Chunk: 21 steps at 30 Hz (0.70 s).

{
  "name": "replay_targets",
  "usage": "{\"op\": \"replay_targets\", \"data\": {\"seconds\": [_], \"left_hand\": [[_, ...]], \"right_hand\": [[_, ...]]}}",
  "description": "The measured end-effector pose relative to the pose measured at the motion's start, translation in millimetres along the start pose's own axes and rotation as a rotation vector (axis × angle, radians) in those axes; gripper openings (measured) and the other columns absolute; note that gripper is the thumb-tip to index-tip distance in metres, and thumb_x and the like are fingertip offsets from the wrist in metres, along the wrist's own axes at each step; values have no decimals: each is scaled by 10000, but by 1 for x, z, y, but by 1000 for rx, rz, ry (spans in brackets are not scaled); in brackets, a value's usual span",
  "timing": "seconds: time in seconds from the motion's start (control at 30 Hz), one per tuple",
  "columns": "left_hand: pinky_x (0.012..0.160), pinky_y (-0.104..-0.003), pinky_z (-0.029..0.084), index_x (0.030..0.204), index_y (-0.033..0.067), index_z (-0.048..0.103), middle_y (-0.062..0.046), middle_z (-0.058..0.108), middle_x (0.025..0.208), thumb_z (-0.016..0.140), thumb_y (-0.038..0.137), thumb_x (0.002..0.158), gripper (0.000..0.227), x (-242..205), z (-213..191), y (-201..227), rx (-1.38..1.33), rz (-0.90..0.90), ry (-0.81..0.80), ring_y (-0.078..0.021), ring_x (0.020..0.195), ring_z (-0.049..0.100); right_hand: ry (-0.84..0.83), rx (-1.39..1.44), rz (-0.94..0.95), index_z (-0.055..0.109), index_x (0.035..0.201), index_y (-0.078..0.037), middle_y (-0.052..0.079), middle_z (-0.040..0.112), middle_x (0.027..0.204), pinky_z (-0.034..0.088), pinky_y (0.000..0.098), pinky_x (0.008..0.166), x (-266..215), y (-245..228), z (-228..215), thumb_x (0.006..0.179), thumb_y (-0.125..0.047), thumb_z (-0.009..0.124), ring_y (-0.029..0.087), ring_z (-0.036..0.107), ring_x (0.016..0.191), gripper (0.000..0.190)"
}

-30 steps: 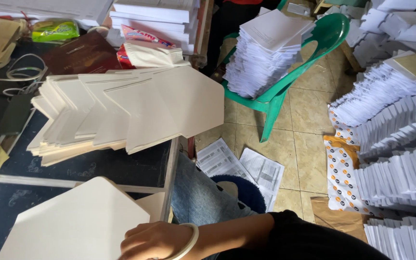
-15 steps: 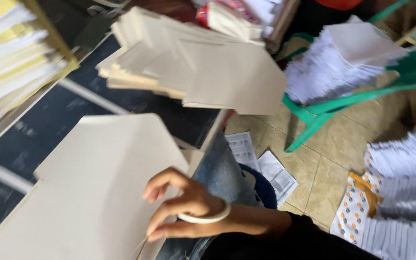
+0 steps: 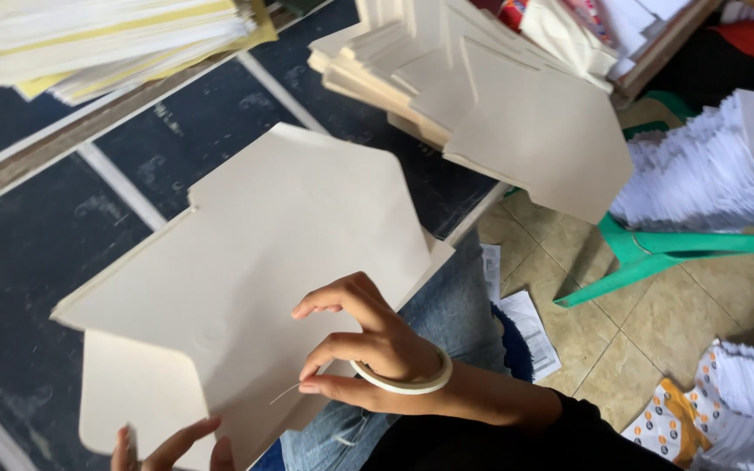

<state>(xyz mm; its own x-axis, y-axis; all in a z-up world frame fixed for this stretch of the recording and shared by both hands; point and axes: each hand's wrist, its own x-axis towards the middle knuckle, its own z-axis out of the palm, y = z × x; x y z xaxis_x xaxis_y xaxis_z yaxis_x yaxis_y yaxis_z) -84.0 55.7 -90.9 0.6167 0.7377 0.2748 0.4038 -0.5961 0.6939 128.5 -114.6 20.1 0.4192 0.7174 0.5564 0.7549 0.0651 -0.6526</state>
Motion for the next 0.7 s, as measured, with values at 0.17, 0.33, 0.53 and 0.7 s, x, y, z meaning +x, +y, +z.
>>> {"op": "replay_targets", "data": {"seconds": [0.17,0.33,0.53,0.7], "left_hand": [[1076,-457,540,1382,58,566,-120,724,1268,763,83,987,441,13,-20,41,-166,-86,-26,-248,1053,716],[1162,-487,531,1688,-2,295,-171,772,1133,703,42,1005,797,23,-32,63,-292,-32,-7,-268,1103,756],[1140,-450,605,1681,32,262,-160,752,1183,680,1,1068,743,21,-40,59,-493,8,-2,-263,1147,766],[1179,-450,598,1684,88,277,-69,778,1153,714,-8,1055,772,19,-42,58,-507,-30,-55,-221,1130,766]], "right_hand": [[-66,30,60,724,998,-112,163,603,1361,585,460,1010,3,-7,6,1009,-149,808,330,596,1192,92],[-158,111,110,762,982,-72,177,598,1330,606,419,1089,5,-12,7,986,-122,816,317,691,1218,73],[-251,-33,145,770,927,-96,169,629,1332,559,421,1055,6,-15,15,963,-140,791,314,629,1220,62],[-284,-82,160,757,884,-98,156,632,1315,537,414,1022,5,-17,26,977,-155,776,314,585,1204,111]]}}
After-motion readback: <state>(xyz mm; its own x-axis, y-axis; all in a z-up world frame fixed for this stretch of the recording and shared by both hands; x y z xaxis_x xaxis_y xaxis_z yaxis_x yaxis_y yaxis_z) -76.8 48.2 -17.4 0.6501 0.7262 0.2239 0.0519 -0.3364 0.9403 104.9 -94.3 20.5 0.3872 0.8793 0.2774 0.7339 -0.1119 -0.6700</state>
